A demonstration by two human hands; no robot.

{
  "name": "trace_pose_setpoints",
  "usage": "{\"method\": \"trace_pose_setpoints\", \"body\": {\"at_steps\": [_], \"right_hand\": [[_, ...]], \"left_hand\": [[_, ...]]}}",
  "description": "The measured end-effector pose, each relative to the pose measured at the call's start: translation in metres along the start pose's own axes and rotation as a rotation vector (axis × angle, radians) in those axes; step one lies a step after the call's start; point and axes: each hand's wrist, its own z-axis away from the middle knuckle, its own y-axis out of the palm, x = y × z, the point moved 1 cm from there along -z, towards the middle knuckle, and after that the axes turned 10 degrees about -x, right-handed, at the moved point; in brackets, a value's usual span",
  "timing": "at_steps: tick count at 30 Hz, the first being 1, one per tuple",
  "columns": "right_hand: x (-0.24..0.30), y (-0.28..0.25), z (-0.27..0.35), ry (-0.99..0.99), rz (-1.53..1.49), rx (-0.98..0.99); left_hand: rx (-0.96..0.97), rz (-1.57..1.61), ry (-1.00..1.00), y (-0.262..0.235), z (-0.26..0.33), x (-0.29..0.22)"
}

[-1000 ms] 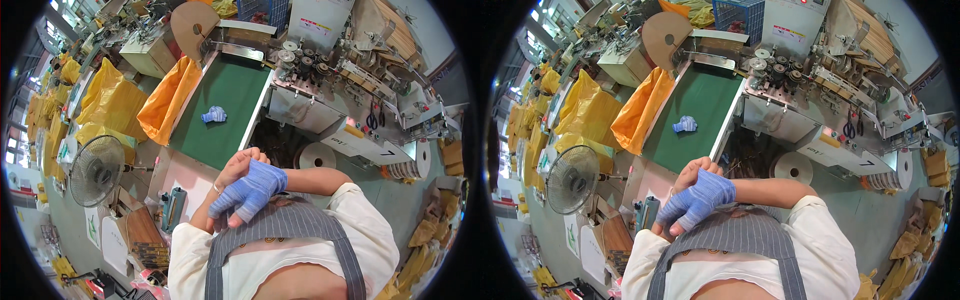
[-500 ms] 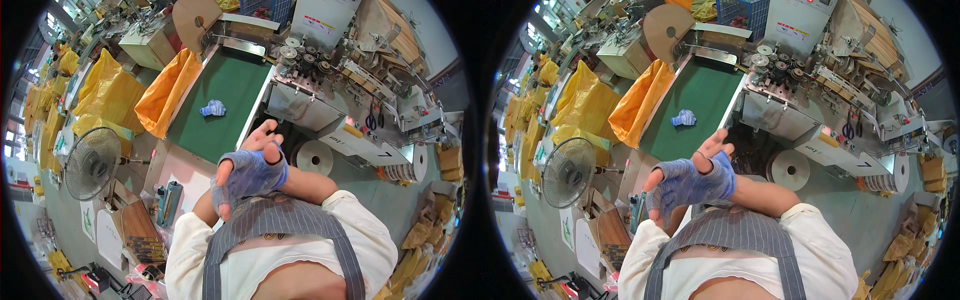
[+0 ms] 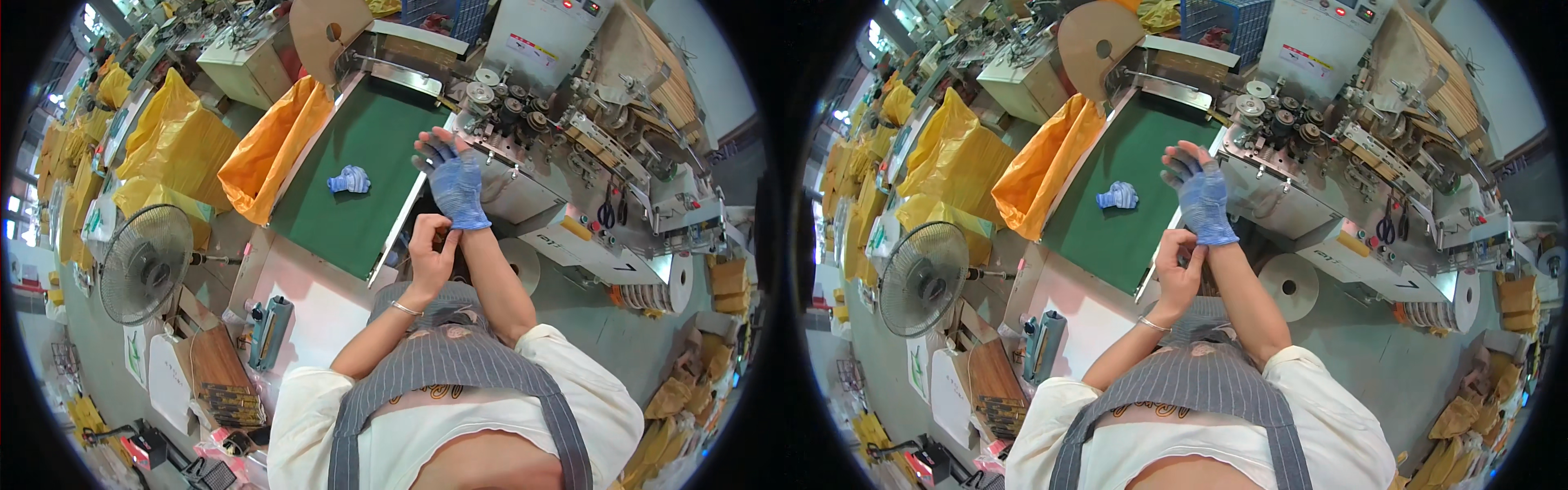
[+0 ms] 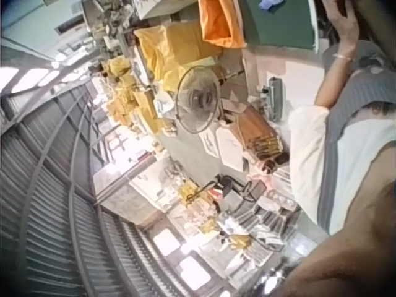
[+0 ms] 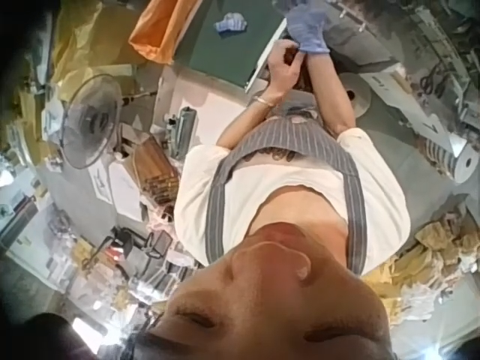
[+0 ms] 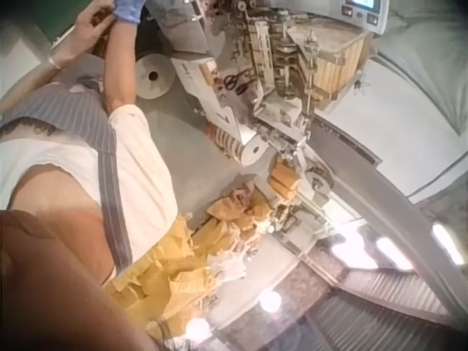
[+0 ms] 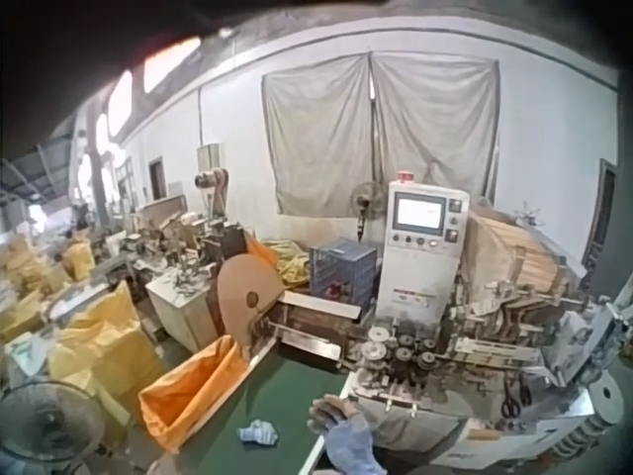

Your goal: Packaging bundles of incense sticks into plastic bags and sealing them using a machine.

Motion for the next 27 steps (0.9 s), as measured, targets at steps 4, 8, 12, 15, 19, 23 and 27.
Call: {"method": "trace_pose_setpoints", "body": {"at_steps": [4, 8, 12, 15, 19, 23, 27], "right_hand": [[-0.02, -0.034, -0.021, 0.122, -0.004, -0.154], [-0.03, -0.088, -0.038, 0.311, -0.156, -0.296], [-0.035, -0.165, -0.03, 0.269, 0.055, -0.638], [-0.034, -0.217, 0.004, 0.323, 0.155, -0.659], [-0.067, -0.241, 0.045, 0.514, 0.271, -0.684], [-0.101, -0.216, 0.058, 0.677, 0.38, -0.652], [-0.108, -0.154, 0.036, 0.422, 0.718, -0.458]], "left_hand": [[0.059, 0.31, -0.396, 0.002, -0.005, 0.027], [0.347, 0.527, -0.739, -0.007, -0.006, 0.061], [0.107, -0.006, -0.681, -0.054, -0.032, 0.176], [-0.426, -0.658, -0.446, -0.121, -0.072, 0.319], [-0.801, -0.387, -1.077, -0.162, -0.099, 0.413], [-0.793, 0.021, -1.278, -0.167, -0.098, 0.431], [-0.509, 0.142, -1.018, -0.104, -0.081, 0.364]]}}
